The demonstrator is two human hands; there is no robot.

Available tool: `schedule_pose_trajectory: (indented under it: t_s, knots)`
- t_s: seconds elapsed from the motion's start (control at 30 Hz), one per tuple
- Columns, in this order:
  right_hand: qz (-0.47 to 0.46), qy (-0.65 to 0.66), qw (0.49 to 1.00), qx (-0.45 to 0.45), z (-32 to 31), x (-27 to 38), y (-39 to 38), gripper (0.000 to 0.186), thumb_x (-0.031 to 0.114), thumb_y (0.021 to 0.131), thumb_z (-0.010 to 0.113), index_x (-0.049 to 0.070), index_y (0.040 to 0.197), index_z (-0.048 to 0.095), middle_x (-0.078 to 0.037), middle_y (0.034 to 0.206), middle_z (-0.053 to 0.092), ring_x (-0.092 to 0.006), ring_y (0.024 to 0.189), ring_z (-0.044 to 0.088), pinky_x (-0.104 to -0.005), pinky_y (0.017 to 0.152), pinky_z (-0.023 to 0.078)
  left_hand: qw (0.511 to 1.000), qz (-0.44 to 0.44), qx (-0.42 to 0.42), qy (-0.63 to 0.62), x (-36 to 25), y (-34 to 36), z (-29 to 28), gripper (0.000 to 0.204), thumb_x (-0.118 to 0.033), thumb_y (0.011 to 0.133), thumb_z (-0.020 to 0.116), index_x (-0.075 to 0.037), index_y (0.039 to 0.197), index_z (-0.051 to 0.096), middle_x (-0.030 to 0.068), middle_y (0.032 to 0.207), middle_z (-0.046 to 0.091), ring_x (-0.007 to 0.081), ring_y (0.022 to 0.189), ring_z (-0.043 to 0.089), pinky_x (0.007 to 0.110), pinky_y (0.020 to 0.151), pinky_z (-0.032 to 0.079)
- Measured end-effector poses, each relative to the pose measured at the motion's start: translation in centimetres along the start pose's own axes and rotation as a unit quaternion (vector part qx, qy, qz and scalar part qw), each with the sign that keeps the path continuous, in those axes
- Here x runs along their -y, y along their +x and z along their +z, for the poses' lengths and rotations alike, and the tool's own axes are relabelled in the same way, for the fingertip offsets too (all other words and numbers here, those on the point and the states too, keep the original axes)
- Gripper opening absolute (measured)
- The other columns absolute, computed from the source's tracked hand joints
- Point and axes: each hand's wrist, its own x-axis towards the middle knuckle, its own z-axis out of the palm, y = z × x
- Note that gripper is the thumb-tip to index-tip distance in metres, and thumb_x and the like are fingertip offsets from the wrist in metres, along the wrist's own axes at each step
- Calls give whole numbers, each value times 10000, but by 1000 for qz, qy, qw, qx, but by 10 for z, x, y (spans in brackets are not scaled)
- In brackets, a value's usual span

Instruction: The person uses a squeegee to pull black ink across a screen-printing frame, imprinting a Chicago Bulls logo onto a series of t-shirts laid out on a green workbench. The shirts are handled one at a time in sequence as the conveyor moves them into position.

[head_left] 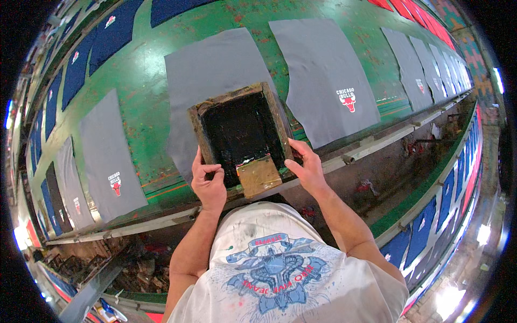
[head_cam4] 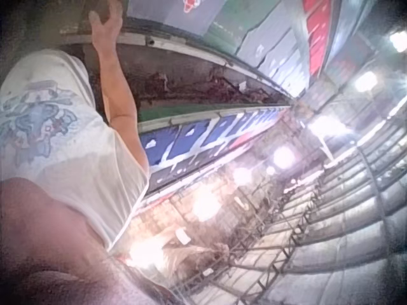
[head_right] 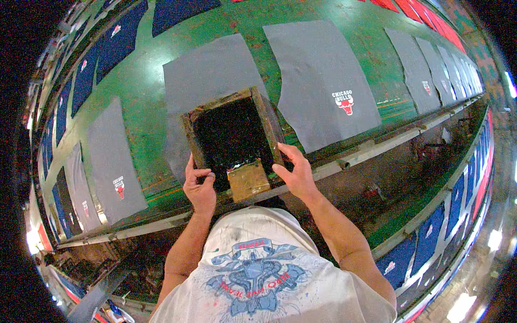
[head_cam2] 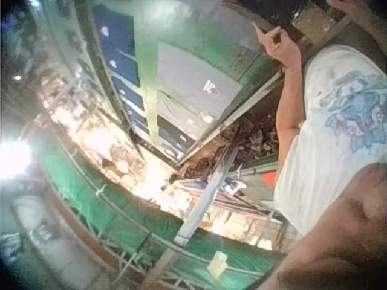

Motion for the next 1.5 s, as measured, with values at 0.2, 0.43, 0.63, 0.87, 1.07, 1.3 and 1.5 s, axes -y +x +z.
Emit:
schedule_pose_trajectory:
  t_s: [0.2, 0.43, 0.63, 0.87, 1.07, 1.3, 1.5]
  knots:
    - [-21, -1, 1000, -11, -2, -8, 1, 649, 155, 929, 835, -11, 1523, 635, -189, 1470, 689, -324, 1373, 662, -414, 1199, 487, 1000, -18, 2, 7, -2, 2, 0, 131, 104, 853, 760, -22, 887, 741, 314, 1690, 536, 350, 1528, 579, 404, 1224, 432]
    - [-23, 28, 999, -6, -3, -9, 3, 655, 147, 939, 837, -18, 1537, 626, -171, 1464, 693, -292, 1359, 668, -401, 1193, 491, 1000, -21, -1, -15, 3, 5, 1, 133, 101, 837, 764, -31, 859, 753, 319, 1682, 544, 348, 1521, 589, 396, 1219, 430]
    - [-17, 53, 998, -2, -3, -12, 4, 661, 138, 946, 837, -12, 1552, 619, -152, 1461, 692, -256, 1358, 663, -381, 1189, 495, 999, -33, 11, -13, 2, 6, 1, 126, 97, 831, 764, -26, 856, 752, 326, 1684, 537, 359, 1554, 562, 398, 1238, 415]
    - [-24, 32, 999, -10, -5, -21, 7, 646, 172, 941, 847, -21, 1525, 648, -161, 1440, 713, -259, 1325, 685, -379, 1149, 515, 999, -39, 5, 7, 2, 6, 3, 110, 90, 822, 767, -19, 836, 755, 331, 1681, 538, 377, 1562, 553, 421, 1262, 401]
    - [-12, 37, 999, -30, -2, -16, 7, 606, 167, 954, 831, -39, 1501, 671, -157, 1395, 741, -236, 1240, 715, -362, 1086, 542, 999, 5, 8, 38, 5, 7, 3, 98, 79, 829, 761, -18, 833, 755, 372, 1645, 552, 405, 1565, 547, 443, 1269, 395]
    - [21, 111, 990, -79, 1, -7, 5, 492, 100, 1003, 772, -44, 1469, 710, -110, 1324, 777, -174, 1165, 722, -322, 1041, 560, 1000, 1, 7, 23, 8, 8, 4, 85, 51, 818, 776, -25, 851, 755, 350, 1614, 596, 411, 1601, 508, 453, 1291, 386]
    - [13, 119, 984, -128, -3, 19, -29, 475, 12, 1024, 710, -46, 1494, 682, -128, 1453, 730, -215, 1341, 681, -393, 1198, 505, 999, -7, 2, 33, 6, 7, 5, 83, 43, 817, 763, -38, 837, 755, 347, 1600, 605, 418, 1576, 525, 472, 1280, 400]
